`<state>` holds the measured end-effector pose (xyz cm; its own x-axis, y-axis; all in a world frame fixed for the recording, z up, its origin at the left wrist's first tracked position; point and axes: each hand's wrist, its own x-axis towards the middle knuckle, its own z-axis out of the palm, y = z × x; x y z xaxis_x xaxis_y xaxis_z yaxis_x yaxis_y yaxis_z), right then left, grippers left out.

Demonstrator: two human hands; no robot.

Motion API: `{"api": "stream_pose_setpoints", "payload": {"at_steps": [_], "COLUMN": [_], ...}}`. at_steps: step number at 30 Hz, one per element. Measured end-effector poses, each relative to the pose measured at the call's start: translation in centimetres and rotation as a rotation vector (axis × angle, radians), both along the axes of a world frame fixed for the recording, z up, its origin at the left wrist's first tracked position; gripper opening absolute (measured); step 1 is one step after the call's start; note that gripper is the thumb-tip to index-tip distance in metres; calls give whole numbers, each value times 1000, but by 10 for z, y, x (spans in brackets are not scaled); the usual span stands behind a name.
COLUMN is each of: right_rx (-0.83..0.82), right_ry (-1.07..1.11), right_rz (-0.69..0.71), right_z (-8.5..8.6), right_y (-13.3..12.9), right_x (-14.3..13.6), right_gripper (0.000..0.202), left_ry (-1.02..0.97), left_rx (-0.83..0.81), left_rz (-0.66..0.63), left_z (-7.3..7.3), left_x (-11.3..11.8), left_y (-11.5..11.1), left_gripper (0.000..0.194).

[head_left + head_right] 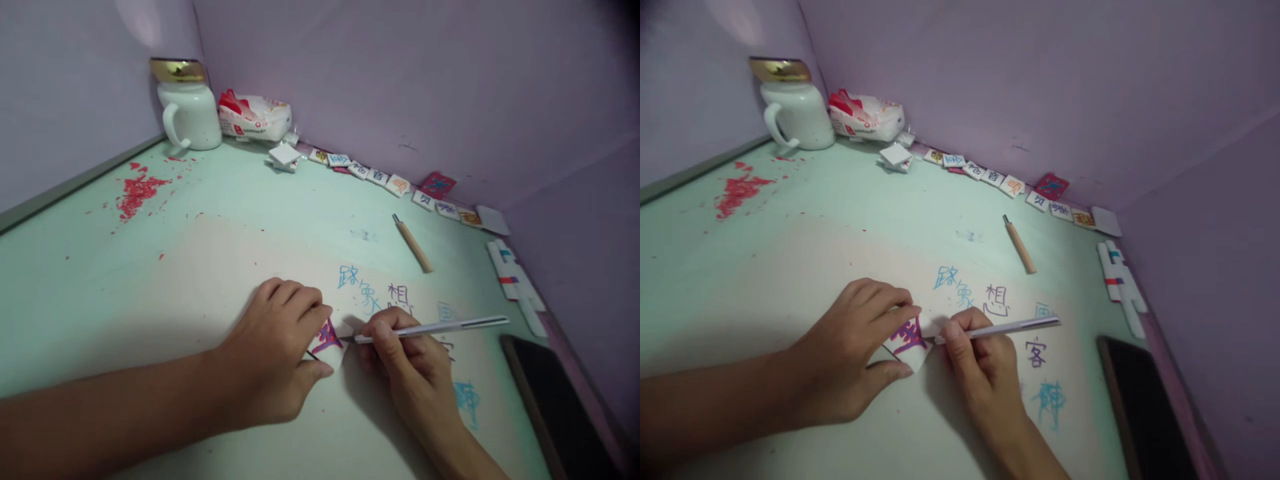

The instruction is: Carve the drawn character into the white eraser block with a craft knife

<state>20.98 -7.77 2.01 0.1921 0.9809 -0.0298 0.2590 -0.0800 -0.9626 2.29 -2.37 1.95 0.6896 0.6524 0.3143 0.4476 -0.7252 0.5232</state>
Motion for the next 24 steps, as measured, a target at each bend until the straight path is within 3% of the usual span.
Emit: {"api": "stream_pose_setpoints", "payload": {"at_steps": [6,15,19,24], "right_rx": [-10,-6,-31,-41], "right_ry": [35,36,118,129], "right_rz": [96,128,129,29], "right_z": [-4,-3,0,1], "right_y": [1,3,3,3], "right_x": [5,5,2,2], "right_gripper": [35,36,36,40], "left_ry": [-3,21,23,23], "left_rx": [7,-6,-15,-10], "left_rz": [-7,-12,-13,-10], "left_z": [1,3,3,2], "left_x": [1,0,0,0], "left_y": [0,1,1,1], "left_gripper": [27,26,27,30]}}
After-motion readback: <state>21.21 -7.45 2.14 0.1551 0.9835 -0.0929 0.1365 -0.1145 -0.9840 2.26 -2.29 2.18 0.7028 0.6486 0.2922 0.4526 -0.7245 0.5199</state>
